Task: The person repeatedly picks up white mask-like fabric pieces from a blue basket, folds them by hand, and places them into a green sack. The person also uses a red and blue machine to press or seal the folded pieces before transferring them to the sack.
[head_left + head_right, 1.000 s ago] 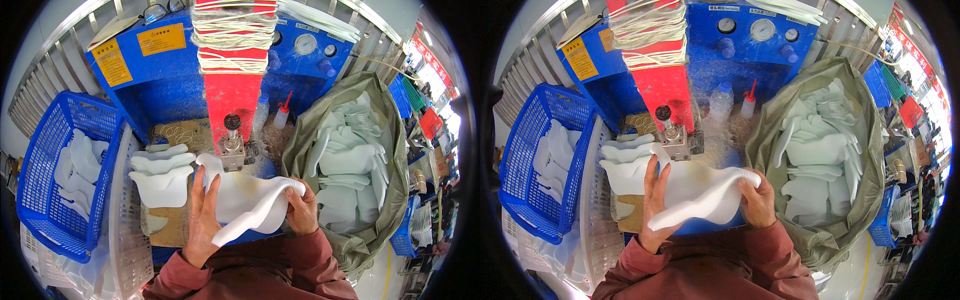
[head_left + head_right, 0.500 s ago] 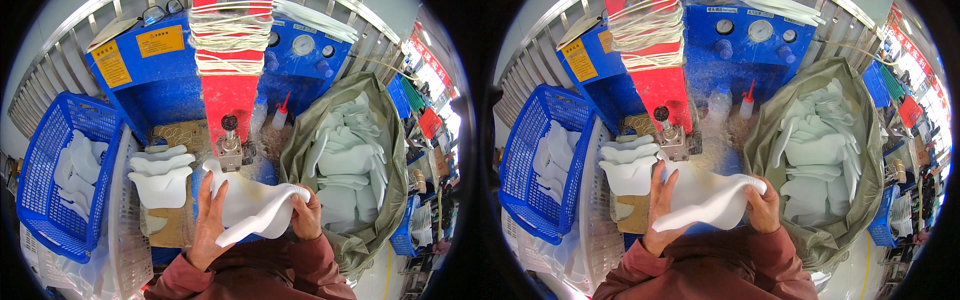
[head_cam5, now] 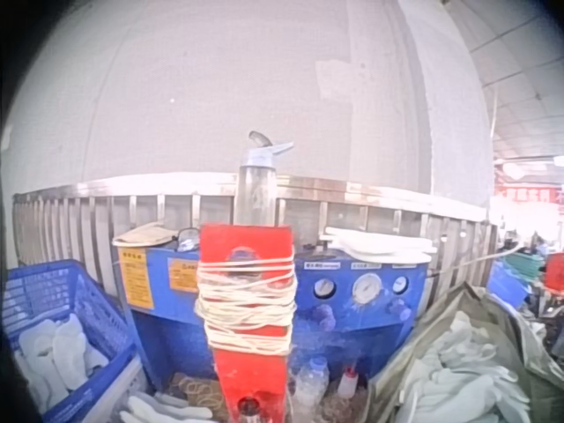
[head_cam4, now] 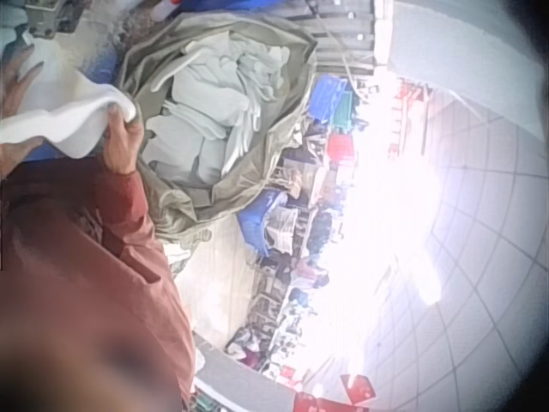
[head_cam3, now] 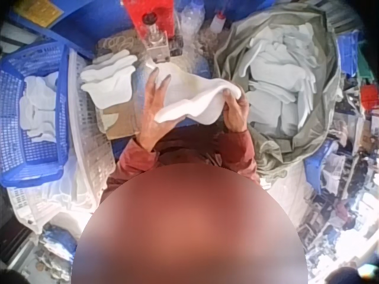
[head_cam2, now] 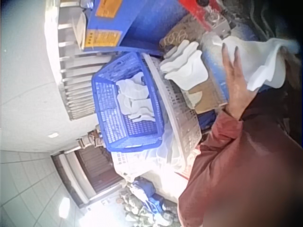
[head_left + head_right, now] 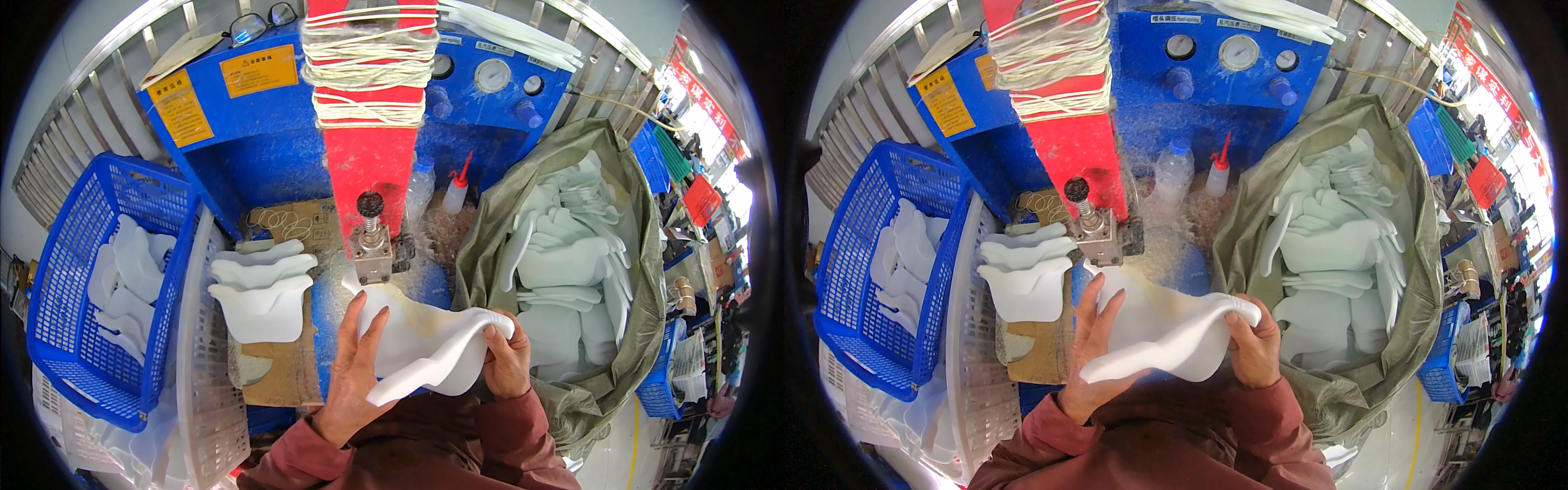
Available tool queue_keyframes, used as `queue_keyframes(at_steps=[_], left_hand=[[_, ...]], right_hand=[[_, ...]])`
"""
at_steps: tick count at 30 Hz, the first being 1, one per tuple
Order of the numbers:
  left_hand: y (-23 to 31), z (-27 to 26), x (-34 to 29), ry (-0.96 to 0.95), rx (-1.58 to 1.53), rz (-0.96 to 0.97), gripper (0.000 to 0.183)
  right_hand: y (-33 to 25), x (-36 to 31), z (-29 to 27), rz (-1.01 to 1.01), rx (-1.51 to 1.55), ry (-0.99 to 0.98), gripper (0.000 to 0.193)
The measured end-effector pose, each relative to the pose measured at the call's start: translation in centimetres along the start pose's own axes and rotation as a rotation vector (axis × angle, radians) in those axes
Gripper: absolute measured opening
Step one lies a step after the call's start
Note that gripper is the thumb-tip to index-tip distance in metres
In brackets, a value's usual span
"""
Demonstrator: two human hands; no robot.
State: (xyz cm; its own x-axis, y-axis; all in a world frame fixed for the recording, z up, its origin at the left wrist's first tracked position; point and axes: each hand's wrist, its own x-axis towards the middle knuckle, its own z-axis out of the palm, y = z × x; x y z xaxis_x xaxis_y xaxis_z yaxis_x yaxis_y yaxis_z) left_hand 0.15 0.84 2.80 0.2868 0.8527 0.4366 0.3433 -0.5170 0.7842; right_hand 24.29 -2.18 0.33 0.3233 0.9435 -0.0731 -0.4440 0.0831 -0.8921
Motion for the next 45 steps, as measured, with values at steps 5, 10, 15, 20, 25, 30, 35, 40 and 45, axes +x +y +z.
queue_keyframes(at_steps=[5,10,15,20,25,30,35,40,45], left_hand=[[0.2,0.2,0.0,-0.065,-0.026,0.011,0.089],[0.6,0.5,0.1,-0.098,-0.025,-0.003,0.092],[0.9,0.9,0.2,-0.099,-0.027,0.006,0.097],[0.9,1.4,0.2,-0.083,0.007,0.025,0.099],[0.7,1.6,-0.1,-0.074,-0.057,0.020,0.098],[0.5,1.4,-0.3,-0.039,-0.041,0.023,0.095],[0.3,1.1,-0.2,-0.035,-0.031,0.016,0.095],[0.4,1.0,-0.2,-0.045,0.001,0.008,0.094],[0.4,0.9,-0.2,-0.045,0.045,0.018,0.093]], right_hand=[[-0.3,-0.3,-0.6,-0.010,-0.006,-0.008,0.028],[-0.2,-0.5,-1.4,-0.013,0.011,0.015,0.029],[-0.3,-0.7,-2.5,0.002,0.020,0.002,0.029],[-0.2,-0.9,-2.8,-0.020,0.013,0.019,0.028],[-0.3,-1.0,-2.7,0.003,0.004,0.025,0.028],[-0.1,-0.9,-2.3,0.016,0.021,0.026,0.029],[0.2,-0.7,-2.0,-0.005,-0.006,0.024,0.030],[0.2,-0.7,-1.9,-0.008,0.000,0.020,0.030],[0.2,-0.8,-1.8,-0.012,0.007,0.033,0.029]])
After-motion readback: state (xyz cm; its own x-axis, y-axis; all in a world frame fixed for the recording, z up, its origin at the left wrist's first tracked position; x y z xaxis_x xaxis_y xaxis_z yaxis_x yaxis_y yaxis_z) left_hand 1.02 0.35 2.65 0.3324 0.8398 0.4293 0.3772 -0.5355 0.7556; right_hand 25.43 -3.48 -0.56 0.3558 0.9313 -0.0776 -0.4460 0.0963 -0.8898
